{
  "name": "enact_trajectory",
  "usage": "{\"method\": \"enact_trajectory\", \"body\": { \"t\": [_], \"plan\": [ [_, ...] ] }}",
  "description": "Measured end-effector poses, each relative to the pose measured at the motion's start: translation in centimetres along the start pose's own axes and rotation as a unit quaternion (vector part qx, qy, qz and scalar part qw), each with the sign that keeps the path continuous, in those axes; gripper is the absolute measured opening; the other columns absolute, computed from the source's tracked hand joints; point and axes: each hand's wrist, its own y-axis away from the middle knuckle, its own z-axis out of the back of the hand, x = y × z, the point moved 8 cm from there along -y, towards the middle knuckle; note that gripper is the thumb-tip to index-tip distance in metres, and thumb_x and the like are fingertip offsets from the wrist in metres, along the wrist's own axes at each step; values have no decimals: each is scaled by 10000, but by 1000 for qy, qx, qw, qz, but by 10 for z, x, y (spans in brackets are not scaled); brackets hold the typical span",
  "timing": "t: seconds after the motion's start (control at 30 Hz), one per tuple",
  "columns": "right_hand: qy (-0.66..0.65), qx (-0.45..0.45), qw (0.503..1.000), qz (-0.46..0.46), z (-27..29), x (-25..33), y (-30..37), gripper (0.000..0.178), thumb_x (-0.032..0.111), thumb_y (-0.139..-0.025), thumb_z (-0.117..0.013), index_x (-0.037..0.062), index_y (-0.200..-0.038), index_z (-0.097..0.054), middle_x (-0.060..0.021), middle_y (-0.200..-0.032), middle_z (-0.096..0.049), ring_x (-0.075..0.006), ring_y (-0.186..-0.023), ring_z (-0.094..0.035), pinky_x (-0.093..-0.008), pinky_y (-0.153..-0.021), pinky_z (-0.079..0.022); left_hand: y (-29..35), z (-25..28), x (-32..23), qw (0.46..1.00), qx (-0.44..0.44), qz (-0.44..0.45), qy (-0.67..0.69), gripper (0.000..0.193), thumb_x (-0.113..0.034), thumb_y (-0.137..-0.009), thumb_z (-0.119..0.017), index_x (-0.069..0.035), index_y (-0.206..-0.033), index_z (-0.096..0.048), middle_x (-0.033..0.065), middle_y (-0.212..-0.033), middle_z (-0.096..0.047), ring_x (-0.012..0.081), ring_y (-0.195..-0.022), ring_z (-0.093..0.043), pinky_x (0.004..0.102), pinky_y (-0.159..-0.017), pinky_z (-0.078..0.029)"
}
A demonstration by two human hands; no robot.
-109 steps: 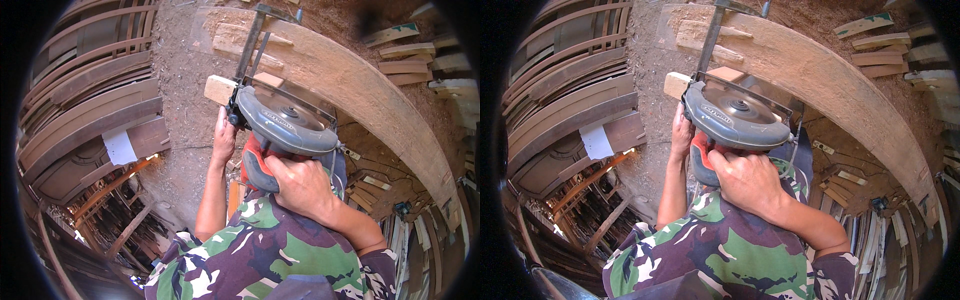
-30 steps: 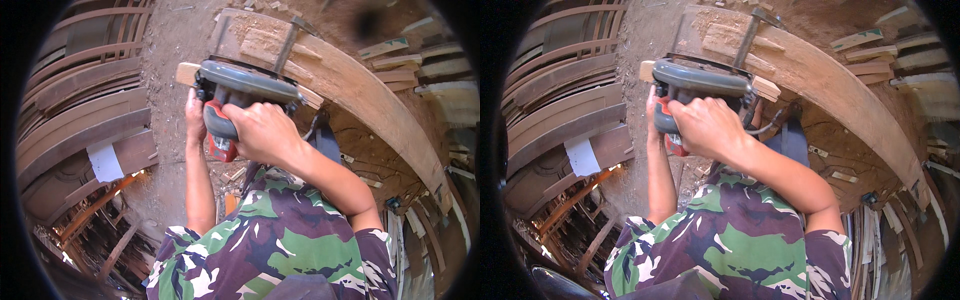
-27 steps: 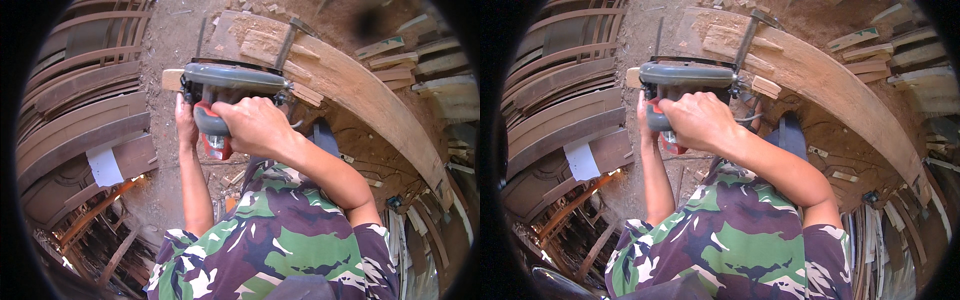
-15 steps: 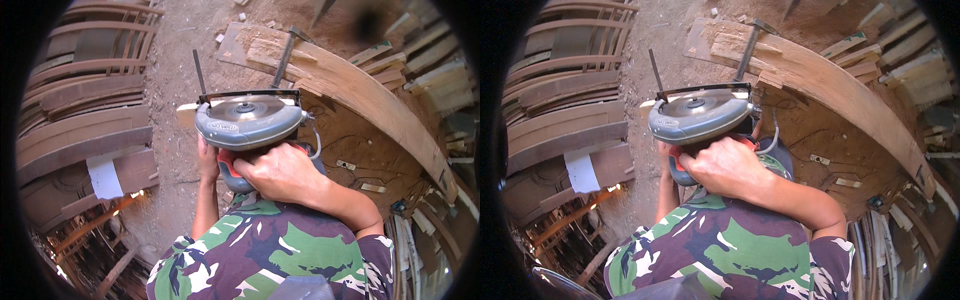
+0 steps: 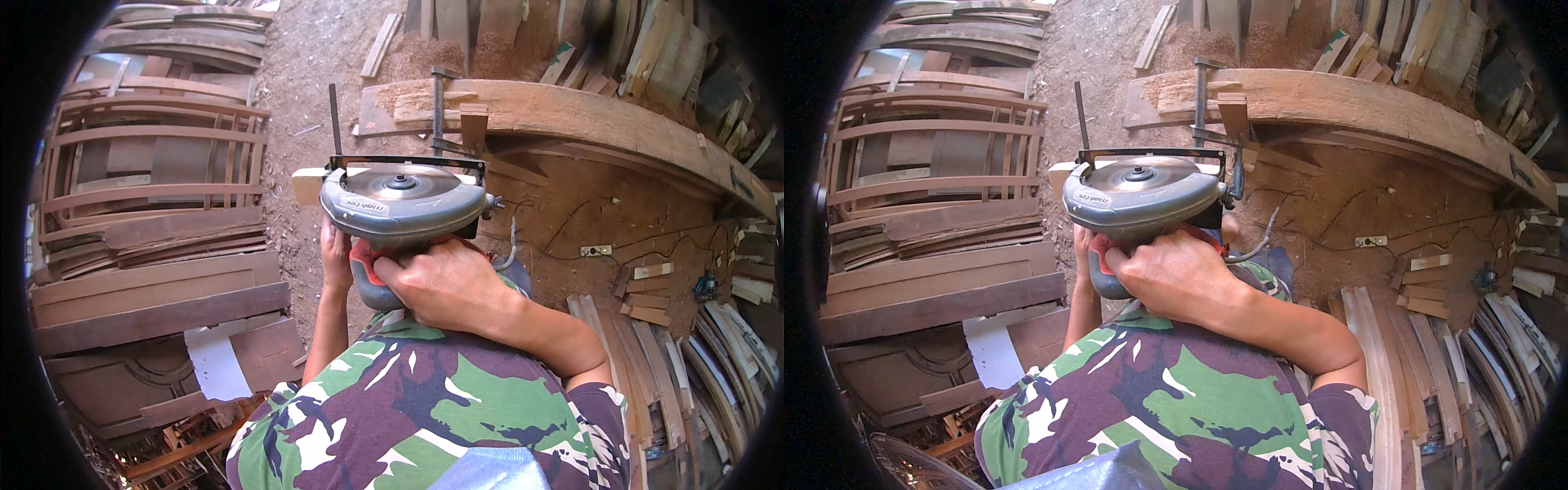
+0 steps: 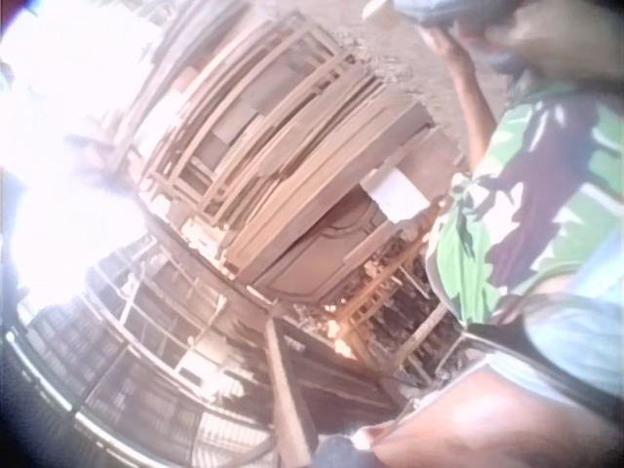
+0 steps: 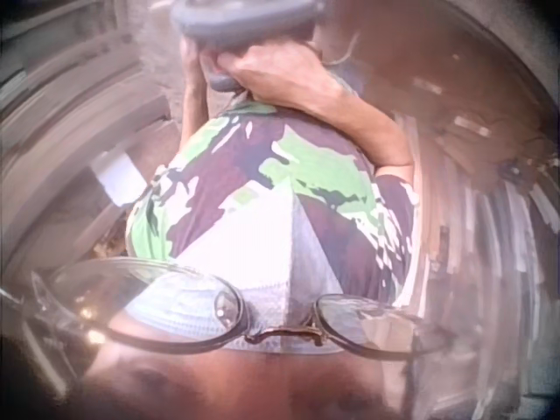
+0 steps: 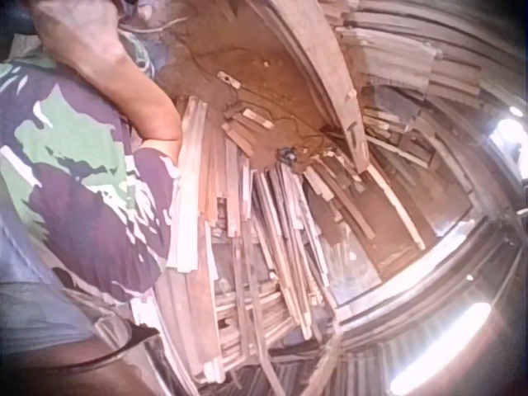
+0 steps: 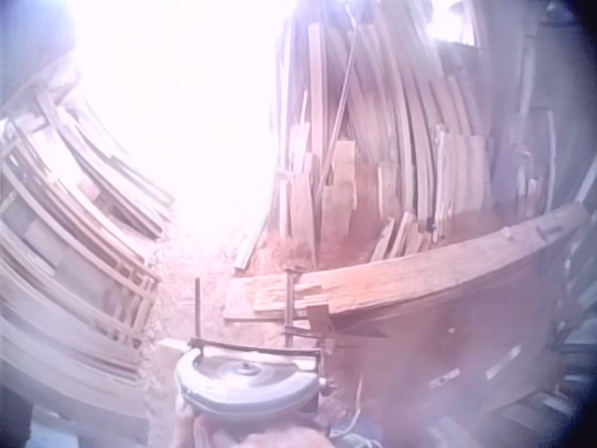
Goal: The person uses a circular saw to cut a small block of wood that is clamped to a larger beam, then releases the clamp and picks up the wooden pieces.
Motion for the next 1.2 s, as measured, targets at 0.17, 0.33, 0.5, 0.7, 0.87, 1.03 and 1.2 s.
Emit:
{"method": "enact_trajectory", "body": {
  "t": [0.17, 0.33, 0.5, 0.7, 0.87, 1.03, 1.2],
  "plan": [
    [36, -23, 999, -29, -16, 31, -21, 312, 119, -814, -713, 40, -1111, -658, -157, -860, -748, -380, -750, -764, -489, -707, -617, -21, 26, -35, 998, 37, -31, -34, 543, -194, -1134, -501, -6, -1621, -351, 92, -1396, -594, 166, -1261, -580, 326, -1090, -454],
    [20, 27, 997, -67, -56, 49, -88, 334, 117, -831, -711, 43, -1151, -651, -183, -878, -754, -404, -767, -763, -509, -732, -615, -60, 101, -45, 998, 39, -32, -30, 533, -185, -1127, -483, -3, -1614, -367, 74, -1289, -636, 142, -1086, -626, 300, -981, -499],
    [-29, -6, 998, -63, -105, 65, -184, 310, 112, -836, -711, 38, -1129, -640, -198, -870, -754, -437, -782, -756, -533, -744, -609, -99, 212, -77, 994, 6, -85, -69, 627, -228, -1139, -461, 50, -1664, -261, 82, -1183, -653, 142, -984, -632, 303, -916, -524],
    [-65, -25, 995, -78, -146, 76, -273, 263, 111, -849, -695, 45, -1095, -627, -221, -813, -741, -453, -783, -751, -559, -738, -599, -142, 281, -106, 990, 37, -93, -98, 563, -271, -1154, -460, 52, -1599, -341, 80, -1174, -650, 152, -1016, -635, 311, -917, -530],
    [-72, -8, 990, -117, -153, 56, -322, 261, 94, -846, -684, 46, -1096, -627, -239, -794, -733, -457, -774, -749, -570, -723, -595, -194, 305, -109, 992, 63, -72, -78, 460, -232, -1144, -484, 21, -1525, -439, 90, -1266, -617, 149, -1045, -627, 316, -918, -533],
    [-104, -14, 985, -140, -147, 9, -367, 268, 113, -858, -695, 12, -1099, -636, -264, -821, -741, -465, -800, -755, -575, -739, -592, -271, 318, -95, 994, 79, -48, -50, 378, -150, -1125, -508, 45, -1448, -527, 154, -1417, -558, 202, -1160, -631, 345, -980, -530],
    [-130, -53, 980, -138, -130, -55, -422, 292, 136, -868, -705, 4, -1121, -642, -274, -854, -745, -473, -829, -753, -580, -768, -585, -355, 329, -116, 973, 88, -103, -184, 418, -152, -1118, -494, 50, -1483, -528, 211, -1587, -470, 297, -1372, -555, 423, -1120, -471]
  ]
}}
